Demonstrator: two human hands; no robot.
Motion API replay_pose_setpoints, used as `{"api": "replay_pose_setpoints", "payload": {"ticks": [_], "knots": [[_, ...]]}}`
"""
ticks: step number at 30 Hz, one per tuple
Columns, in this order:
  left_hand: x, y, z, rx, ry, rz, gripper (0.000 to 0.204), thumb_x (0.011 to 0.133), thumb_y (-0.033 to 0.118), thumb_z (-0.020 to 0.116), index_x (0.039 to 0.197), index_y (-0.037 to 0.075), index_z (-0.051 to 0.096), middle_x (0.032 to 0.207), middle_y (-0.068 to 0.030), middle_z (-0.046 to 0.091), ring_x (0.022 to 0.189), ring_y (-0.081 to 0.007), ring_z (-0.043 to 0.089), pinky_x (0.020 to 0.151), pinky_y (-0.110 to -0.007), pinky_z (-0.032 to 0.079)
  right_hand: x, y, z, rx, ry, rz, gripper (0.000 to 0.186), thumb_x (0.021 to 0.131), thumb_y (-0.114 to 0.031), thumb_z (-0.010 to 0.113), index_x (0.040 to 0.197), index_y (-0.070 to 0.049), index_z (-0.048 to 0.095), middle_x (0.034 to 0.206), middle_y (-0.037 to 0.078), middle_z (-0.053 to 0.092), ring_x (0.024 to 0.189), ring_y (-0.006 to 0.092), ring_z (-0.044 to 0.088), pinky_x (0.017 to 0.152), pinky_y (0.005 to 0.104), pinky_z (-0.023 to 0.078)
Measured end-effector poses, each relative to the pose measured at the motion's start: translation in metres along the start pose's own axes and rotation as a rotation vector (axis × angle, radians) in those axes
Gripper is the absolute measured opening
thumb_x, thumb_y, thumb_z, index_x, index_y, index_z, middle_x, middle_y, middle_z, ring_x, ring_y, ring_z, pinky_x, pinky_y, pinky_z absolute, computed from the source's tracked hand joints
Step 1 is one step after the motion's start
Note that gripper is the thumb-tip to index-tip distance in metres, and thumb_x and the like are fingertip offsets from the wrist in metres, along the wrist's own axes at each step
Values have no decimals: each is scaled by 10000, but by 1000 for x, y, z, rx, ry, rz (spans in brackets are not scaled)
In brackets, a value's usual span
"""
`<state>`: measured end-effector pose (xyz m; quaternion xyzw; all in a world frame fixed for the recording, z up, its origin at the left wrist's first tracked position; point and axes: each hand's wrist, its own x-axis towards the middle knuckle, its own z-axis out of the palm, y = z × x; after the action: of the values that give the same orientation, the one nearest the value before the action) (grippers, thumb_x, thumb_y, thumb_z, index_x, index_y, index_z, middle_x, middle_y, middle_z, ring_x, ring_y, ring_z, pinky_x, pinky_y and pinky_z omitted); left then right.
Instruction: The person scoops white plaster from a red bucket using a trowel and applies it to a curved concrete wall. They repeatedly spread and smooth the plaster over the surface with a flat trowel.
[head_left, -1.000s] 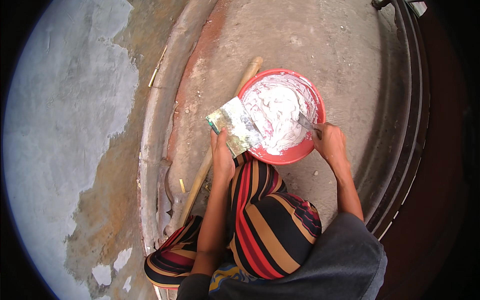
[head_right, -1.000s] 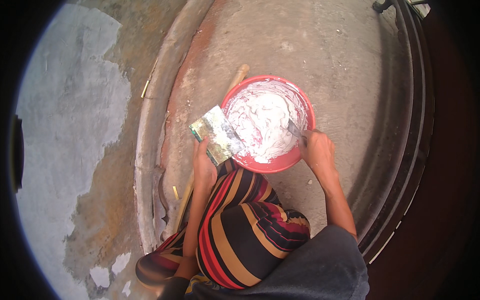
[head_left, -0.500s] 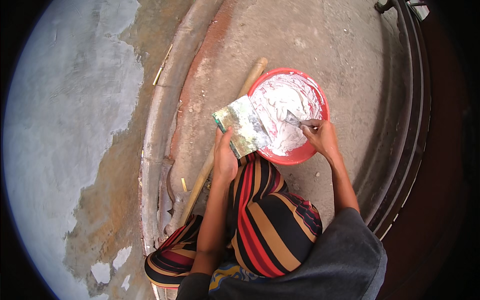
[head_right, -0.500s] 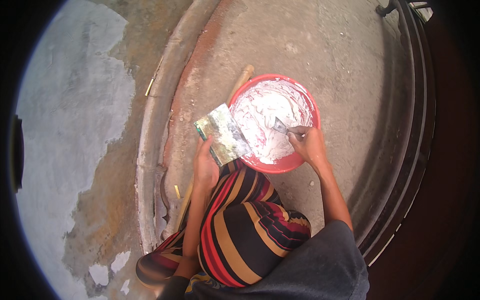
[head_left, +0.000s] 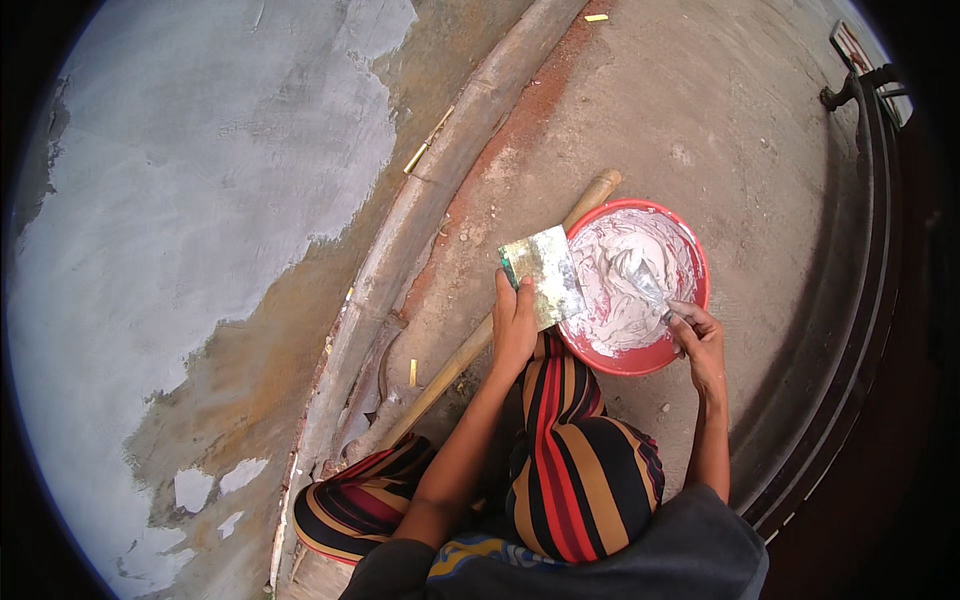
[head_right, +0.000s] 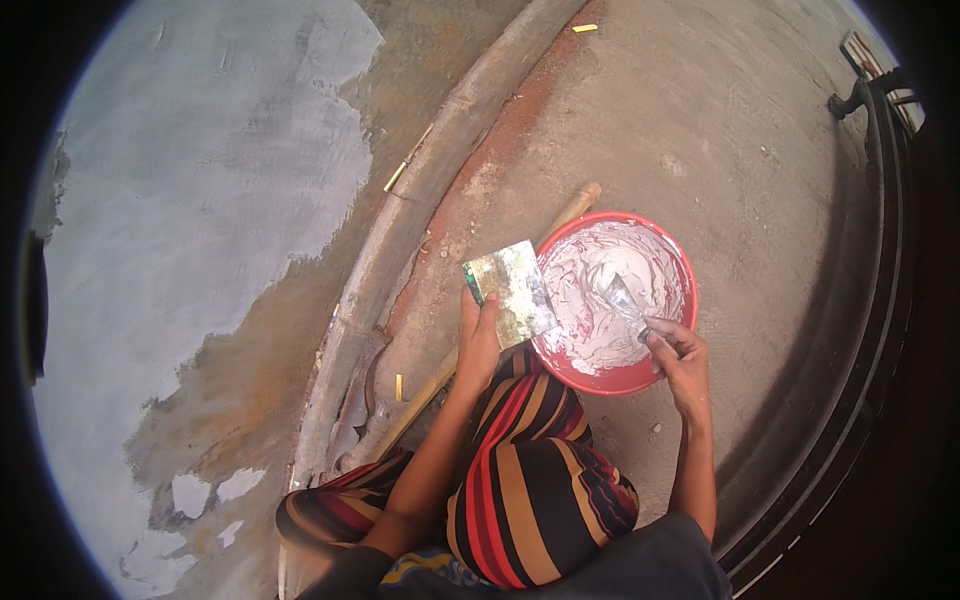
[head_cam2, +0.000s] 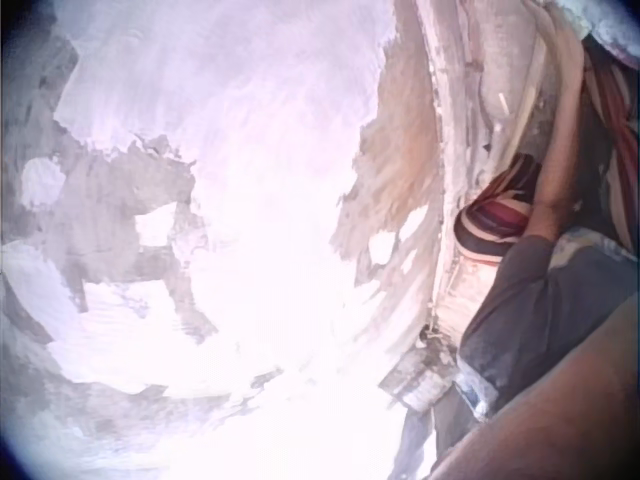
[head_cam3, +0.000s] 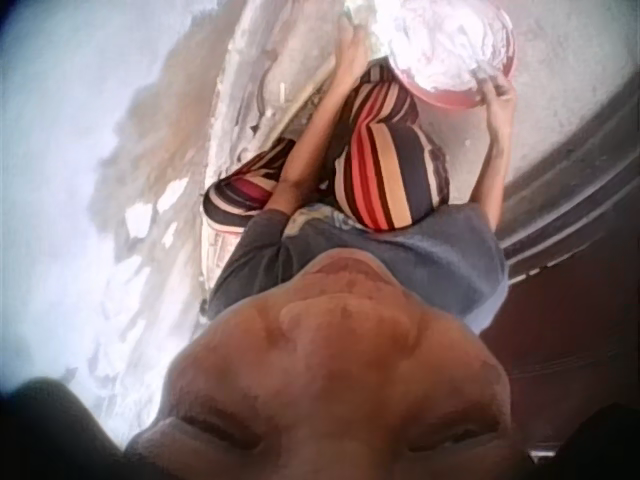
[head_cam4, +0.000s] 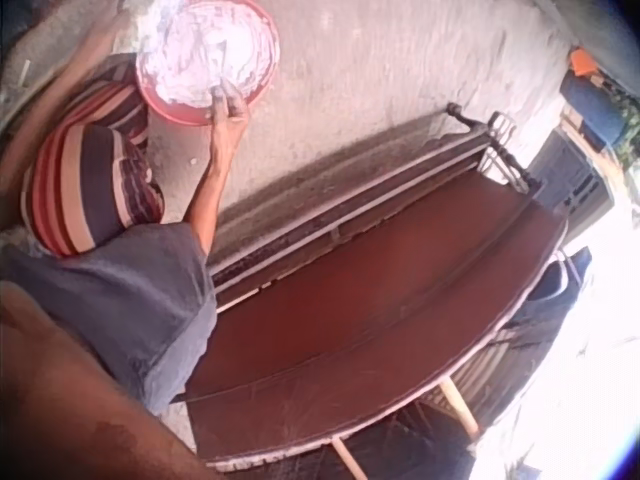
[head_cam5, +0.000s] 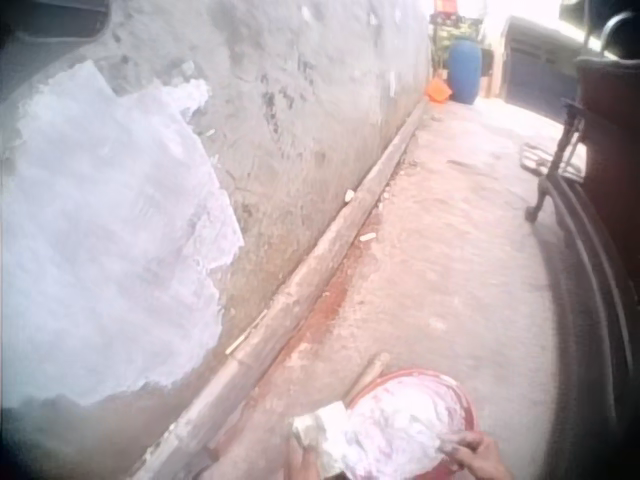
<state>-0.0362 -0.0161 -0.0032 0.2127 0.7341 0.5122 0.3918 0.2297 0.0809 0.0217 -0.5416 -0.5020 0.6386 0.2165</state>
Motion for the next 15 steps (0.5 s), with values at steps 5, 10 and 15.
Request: {"api": "replay_pose_setpoints", "payload": {"ticks": [5,10,15], "knots": [[-3,7,16,-365,-181,-111,383,1033,173,444,1355,-34,435,1233,-140,605,1107,-229,593,936,-320,448,-18,-31,19,-70,35,-301,199,845,3,695,1043,-19,699,892,28,625,725,78,579,651,214,439],[-3,27,16,-720,-350,-439,389,1022,146,472,1380,-7,463,1249,-87,596,1114,-168,590,939,-295,470,-18,-30,34,-490,57,-743,300,758,92,690,1027,-38,722,983,99,596,771,165,618,665,264,492],[8,29,-3,-739,-478,-436,370,1017,138,475,1362,5,492,1174,-66,645,1037,-128,629,893,-285,510,-17,-20,36,-543,126,-791,385,714,104,705,1040,-97,749,973,106,604,826,211,633,669,291,509]]}}
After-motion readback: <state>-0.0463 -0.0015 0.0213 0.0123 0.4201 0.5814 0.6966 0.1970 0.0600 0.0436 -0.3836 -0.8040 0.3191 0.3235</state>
